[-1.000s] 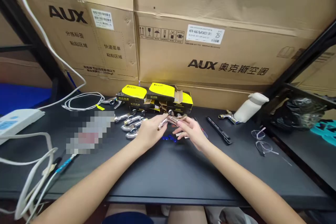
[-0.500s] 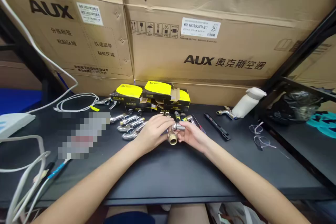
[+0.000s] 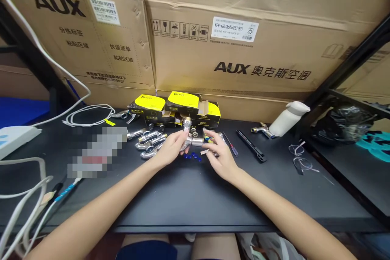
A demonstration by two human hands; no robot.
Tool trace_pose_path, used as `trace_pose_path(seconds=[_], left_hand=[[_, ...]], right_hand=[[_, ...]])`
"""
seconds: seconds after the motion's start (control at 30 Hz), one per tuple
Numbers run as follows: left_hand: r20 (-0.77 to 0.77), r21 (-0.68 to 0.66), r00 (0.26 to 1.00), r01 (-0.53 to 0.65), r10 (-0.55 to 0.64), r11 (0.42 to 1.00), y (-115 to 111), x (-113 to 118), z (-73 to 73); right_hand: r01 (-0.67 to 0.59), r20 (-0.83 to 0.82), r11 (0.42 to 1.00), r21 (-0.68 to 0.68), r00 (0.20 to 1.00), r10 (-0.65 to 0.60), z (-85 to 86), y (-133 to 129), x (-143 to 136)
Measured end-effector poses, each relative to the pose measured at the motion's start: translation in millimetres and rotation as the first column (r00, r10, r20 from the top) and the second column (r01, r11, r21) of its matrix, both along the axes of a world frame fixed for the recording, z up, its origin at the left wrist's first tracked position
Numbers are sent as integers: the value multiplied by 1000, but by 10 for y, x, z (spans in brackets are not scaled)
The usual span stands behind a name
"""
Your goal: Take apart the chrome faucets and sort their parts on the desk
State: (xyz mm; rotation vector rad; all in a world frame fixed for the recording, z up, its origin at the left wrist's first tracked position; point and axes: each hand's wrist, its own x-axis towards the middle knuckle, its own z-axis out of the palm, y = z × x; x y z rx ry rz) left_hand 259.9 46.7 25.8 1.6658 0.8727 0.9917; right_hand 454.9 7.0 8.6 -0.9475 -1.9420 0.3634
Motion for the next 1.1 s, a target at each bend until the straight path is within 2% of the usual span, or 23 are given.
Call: trace_pose_path(seconds=[0.07, 0.23, 0.3, 0.4, 0.5, 0.6, 0.7, 0.77, 0.8, 0.9, 1.0, 1.1], left_hand=[[-11, 7, 1000, 12, -12, 1000, -13, 0, 8], [-26, 9, 1000, -6, 6, 1000, -7, -3, 4], [-31, 2, 999, -17, 17, 1000, 8, -12, 6], [-48, 6, 999, -8, 9, 1000, 14, -18, 9], [-81, 0, 996, 40, -39, 999, -2, -10, 2], [-163, -25, 982, 91, -94, 996, 0, -26, 16], [-292, -21, 954, 61, -64, 998, 41, -125, 105], [-419, 45, 908, 32, -10, 998, 68, -232, 201], [-509, 93, 861, 34, 18, 995, 74, -286, 249], [-735, 236, 661, 36, 154, 971, 50, -401, 344], [-835, 303, 507, 99, 214, 948, -16, -410, 332], [-884, 288, 427, 177, 190, 941, -75, -366, 279]], right_hand=[[15, -52, 998, -60, 998, -19, 19, -3, 5], [-133, -45, 986, -98, 991, 129, 99, -74, -9], [-106, -52, 988, -116, 994, 101, 90, -76, -24], [-52, -164, 964, -259, 986, 10, 42, -33, -52], [-196, -389, 883, -427, 921, 16, 7, 4, -92], [-297, -521, 820, -488, 853, -1, 23, -8, -127], [-203, -533, 868, -452, 842, -80, 76, -22, -112], [-95, -543, 902, -421, 823, -167, 118, 6, -59], [-35, -548, 908, -418, 806, -221, 138, 32, -20], [97, -501, 884, -458, 793, -346, 189, 135, 136], [143, -342, 863, -485, 877, -337, 220, 212, 335], [196, -151, 882, -429, 947, -284, 248, 231, 549]])
